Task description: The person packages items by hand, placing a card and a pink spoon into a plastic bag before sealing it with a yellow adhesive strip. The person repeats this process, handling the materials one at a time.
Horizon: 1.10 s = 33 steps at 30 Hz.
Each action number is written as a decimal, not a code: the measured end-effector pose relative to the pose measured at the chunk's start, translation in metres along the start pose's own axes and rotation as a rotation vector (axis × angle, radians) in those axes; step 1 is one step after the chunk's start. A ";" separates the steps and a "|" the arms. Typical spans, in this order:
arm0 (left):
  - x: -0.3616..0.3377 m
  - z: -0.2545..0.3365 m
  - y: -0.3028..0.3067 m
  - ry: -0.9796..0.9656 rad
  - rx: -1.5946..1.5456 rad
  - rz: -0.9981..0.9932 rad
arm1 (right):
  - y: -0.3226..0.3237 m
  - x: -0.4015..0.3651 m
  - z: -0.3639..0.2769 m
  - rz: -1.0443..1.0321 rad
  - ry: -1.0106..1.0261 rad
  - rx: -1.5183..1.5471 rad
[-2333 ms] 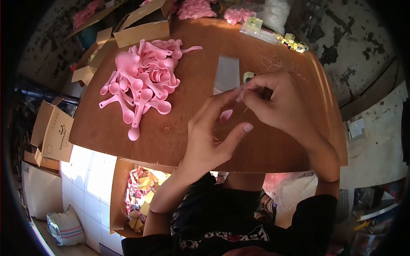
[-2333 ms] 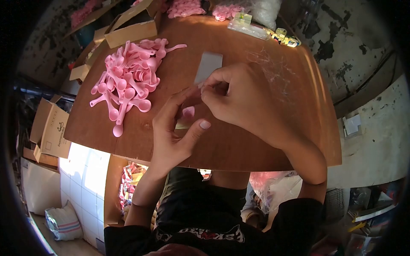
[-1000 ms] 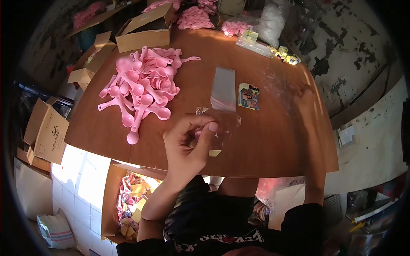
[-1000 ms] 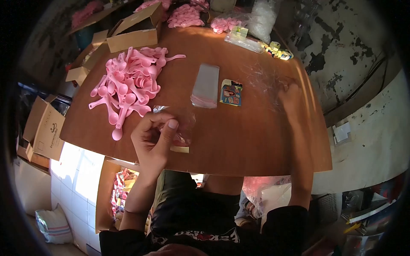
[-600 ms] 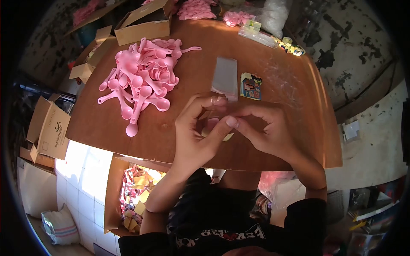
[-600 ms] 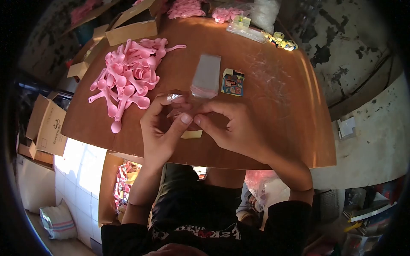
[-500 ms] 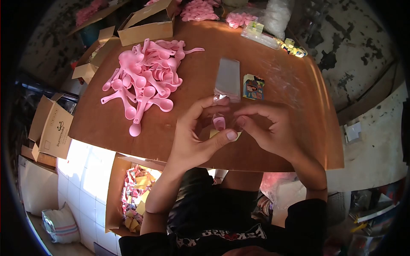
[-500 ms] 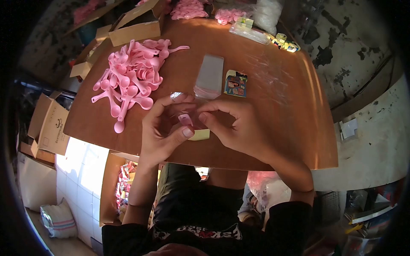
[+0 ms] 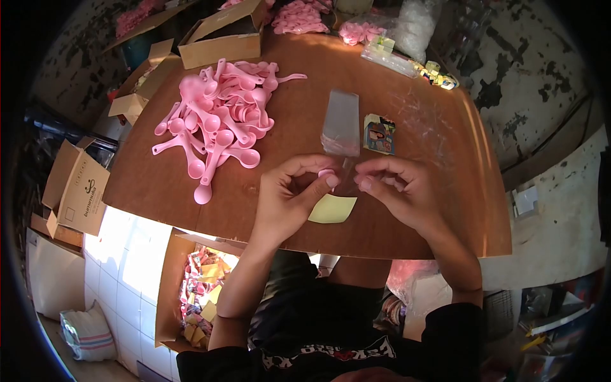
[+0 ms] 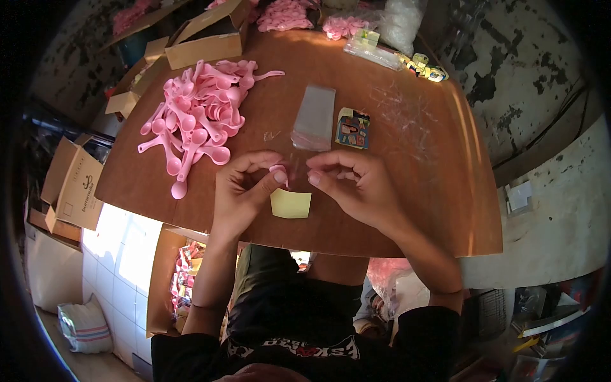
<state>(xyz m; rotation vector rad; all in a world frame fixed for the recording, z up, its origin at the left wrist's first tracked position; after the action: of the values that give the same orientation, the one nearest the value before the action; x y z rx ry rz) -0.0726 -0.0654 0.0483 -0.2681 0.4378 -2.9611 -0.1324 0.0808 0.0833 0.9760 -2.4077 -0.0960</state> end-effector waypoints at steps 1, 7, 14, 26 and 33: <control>0.000 0.002 0.000 -0.021 0.005 0.008 | 0.001 0.000 0.002 0.015 -0.013 0.007; 0.001 0.001 0.007 -0.034 0.068 0.042 | 0.005 0.000 0.007 0.096 -0.002 0.025; 0.002 -0.001 0.012 -0.028 0.124 0.028 | 0.009 -0.001 0.013 0.104 0.080 0.101; -0.002 0.006 0.008 -0.091 0.235 -0.057 | 0.004 0.002 -0.002 -0.080 0.231 -0.063; -0.001 0.002 0.006 -0.061 0.105 -0.073 | -0.001 0.001 -0.004 -0.106 0.291 -0.029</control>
<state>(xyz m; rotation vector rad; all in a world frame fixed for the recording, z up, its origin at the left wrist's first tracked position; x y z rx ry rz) -0.0708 -0.0712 0.0486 -0.3694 0.2701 -3.0244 -0.1309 0.0800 0.0867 1.0273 -2.0851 -0.0247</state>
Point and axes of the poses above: each hand's wrist, its own x-axis towards the middle knuckle, its own y-axis out of the back of the hand, z = x × y, the point moved 8 cm from there along x, towards the middle knuckle, and after that the axes turned 13 degrees about y, right-handed, at the moved point
